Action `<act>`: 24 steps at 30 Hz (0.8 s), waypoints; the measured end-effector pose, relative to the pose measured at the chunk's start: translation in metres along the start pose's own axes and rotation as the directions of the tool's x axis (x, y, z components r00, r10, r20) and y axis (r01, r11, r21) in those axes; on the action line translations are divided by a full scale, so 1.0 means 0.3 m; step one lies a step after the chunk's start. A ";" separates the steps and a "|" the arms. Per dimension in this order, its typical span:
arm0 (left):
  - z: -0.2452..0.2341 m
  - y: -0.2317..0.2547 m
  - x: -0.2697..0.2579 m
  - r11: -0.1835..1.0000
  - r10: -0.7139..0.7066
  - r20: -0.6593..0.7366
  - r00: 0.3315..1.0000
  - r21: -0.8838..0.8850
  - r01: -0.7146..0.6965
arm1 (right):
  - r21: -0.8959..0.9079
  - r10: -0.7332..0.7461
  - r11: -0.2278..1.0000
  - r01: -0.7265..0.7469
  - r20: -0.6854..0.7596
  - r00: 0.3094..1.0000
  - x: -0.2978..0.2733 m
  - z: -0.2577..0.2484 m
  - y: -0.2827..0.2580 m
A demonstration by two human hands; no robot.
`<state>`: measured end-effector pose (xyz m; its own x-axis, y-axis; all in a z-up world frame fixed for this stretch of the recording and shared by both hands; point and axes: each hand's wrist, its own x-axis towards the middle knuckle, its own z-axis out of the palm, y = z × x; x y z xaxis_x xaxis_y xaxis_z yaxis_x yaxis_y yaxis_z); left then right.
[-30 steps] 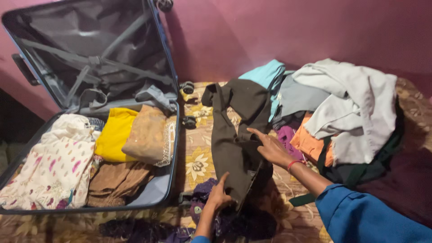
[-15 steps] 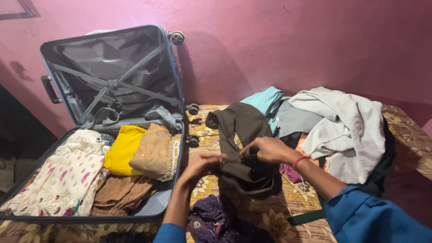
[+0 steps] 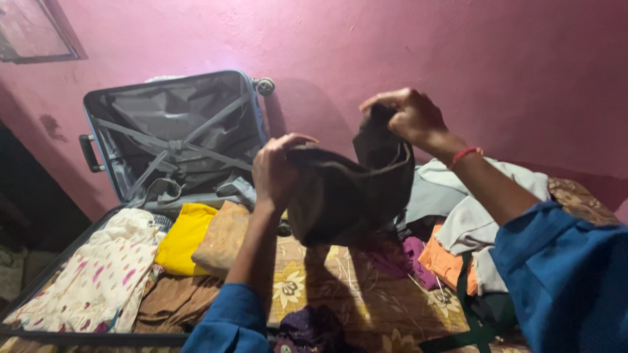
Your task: The person folds several garments by hand and places them into an open suitcase. Items include a beige top, a white patterned top, a dark brown shirt, and a grey top. The person smooths each item before stacking it inside the suitcase.
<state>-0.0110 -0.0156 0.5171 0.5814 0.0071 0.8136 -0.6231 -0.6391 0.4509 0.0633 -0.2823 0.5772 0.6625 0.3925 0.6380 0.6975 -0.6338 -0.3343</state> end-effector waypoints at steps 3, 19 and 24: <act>0.018 0.036 0.110 0.990 0.116 -0.051 0.992 0.084 -0.111 | -0.093 -0.186 0.979 0.184 -0.013 0.982 0.086 -0.068 -0.045; 0.076 0.290 0.458 0.963 0.267 -0.426 0.865 0.086 -0.255 | 0.171 -0.458 0.887 0.429 0.217 0.862 0.278 -0.316 -0.212; 0.123 0.260 0.399 0.978 0.054 -0.393 0.918 -0.163 -0.128 | -0.436 -0.301 0.871 0.228 -0.105 0.948 0.292 -0.156 -0.189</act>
<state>0.0293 -0.0929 0.6361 0.2942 0.2741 0.9156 -0.7689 -0.5011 0.3971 0.0690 -0.2431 0.6846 0.3894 0.4931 0.7779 0.6397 -0.7525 0.1568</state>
